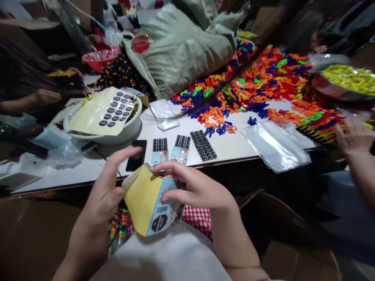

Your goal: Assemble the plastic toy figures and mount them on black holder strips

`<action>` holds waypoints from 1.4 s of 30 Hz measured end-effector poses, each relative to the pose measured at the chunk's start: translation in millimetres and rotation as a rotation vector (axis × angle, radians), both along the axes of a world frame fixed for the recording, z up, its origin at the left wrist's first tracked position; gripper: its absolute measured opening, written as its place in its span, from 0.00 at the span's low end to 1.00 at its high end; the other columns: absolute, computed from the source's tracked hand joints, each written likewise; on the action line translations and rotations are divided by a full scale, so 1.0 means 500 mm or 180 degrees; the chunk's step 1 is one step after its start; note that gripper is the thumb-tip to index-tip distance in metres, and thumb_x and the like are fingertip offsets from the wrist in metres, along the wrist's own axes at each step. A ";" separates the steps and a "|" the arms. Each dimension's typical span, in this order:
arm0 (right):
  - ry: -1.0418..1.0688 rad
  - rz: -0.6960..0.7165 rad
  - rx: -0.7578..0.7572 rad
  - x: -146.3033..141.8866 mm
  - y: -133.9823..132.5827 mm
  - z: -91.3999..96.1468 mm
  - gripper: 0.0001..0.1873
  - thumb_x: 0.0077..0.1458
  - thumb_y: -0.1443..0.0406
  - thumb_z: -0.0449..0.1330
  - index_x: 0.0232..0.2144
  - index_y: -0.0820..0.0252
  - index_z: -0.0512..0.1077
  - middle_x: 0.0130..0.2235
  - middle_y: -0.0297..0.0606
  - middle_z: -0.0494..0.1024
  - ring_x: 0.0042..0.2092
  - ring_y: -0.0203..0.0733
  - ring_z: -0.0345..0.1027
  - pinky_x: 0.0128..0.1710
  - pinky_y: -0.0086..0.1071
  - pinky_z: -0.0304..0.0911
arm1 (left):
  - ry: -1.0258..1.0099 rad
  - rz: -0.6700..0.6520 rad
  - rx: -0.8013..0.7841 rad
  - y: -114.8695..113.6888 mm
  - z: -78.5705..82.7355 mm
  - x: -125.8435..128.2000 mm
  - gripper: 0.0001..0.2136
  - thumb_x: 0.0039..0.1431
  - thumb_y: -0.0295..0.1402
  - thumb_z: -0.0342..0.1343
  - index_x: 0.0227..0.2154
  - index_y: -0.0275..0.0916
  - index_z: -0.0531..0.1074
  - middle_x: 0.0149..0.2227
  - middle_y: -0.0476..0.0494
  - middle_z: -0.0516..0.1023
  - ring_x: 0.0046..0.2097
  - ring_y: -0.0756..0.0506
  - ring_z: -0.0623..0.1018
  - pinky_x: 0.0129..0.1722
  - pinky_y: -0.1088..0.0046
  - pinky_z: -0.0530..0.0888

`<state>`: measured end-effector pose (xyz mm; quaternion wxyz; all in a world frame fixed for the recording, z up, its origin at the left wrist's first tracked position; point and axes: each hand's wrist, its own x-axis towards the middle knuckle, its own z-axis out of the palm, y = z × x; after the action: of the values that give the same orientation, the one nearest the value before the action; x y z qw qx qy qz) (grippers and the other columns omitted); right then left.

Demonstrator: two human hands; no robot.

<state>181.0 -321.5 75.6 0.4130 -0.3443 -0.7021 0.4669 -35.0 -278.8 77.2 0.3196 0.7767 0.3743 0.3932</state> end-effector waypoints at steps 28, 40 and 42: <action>-0.1045 -0.2384 0.1395 -0.022 -0.085 -0.085 0.15 0.48 0.69 0.63 0.40 0.52 0.72 0.38 0.36 0.78 0.38 0.41 0.71 0.40 0.40 0.62 | -0.0475 -0.0042 0.0188 -0.111 -0.136 0.104 0.11 0.55 0.23 0.53 0.38 0.43 0.74 0.35 0.52 0.80 0.36 0.52 0.78 0.50 0.69 0.69; -0.1294 -0.0982 0.1038 0.056 -0.100 -0.036 0.02 0.53 0.68 0.59 0.31 0.57 0.72 0.30 0.35 0.79 0.31 0.37 0.72 0.38 0.37 0.63 | 0.0483 -0.1315 0.0670 -0.114 -0.098 0.082 0.14 0.61 0.26 0.46 0.49 0.41 0.64 0.36 0.50 0.79 0.34 0.53 0.76 0.36 0.74 0.69; -0.1369 -0.0958 0.0964 0.058 -0.109 -0.034 0.04 0.53 0.68 0.59 0.31 0.56 0.73 0.30 0.34 0.79 0.31 0.36 0.72 0.38 0.37 0.63 | 0.0770 -0.1389 0.0699 -0.119 -0.098 0.062 0.15 0.60 0.28 0.49 0.50 0.41 0.63 0.35 0.51 0.79 0.32 0.53 0.75 0.31 0.76 0.68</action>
<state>210.1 -376.2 58.7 0.3661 -0.4699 -0.7762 0.2068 -4.2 -338.4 28.2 0.2636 0.9103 0.1886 0.2575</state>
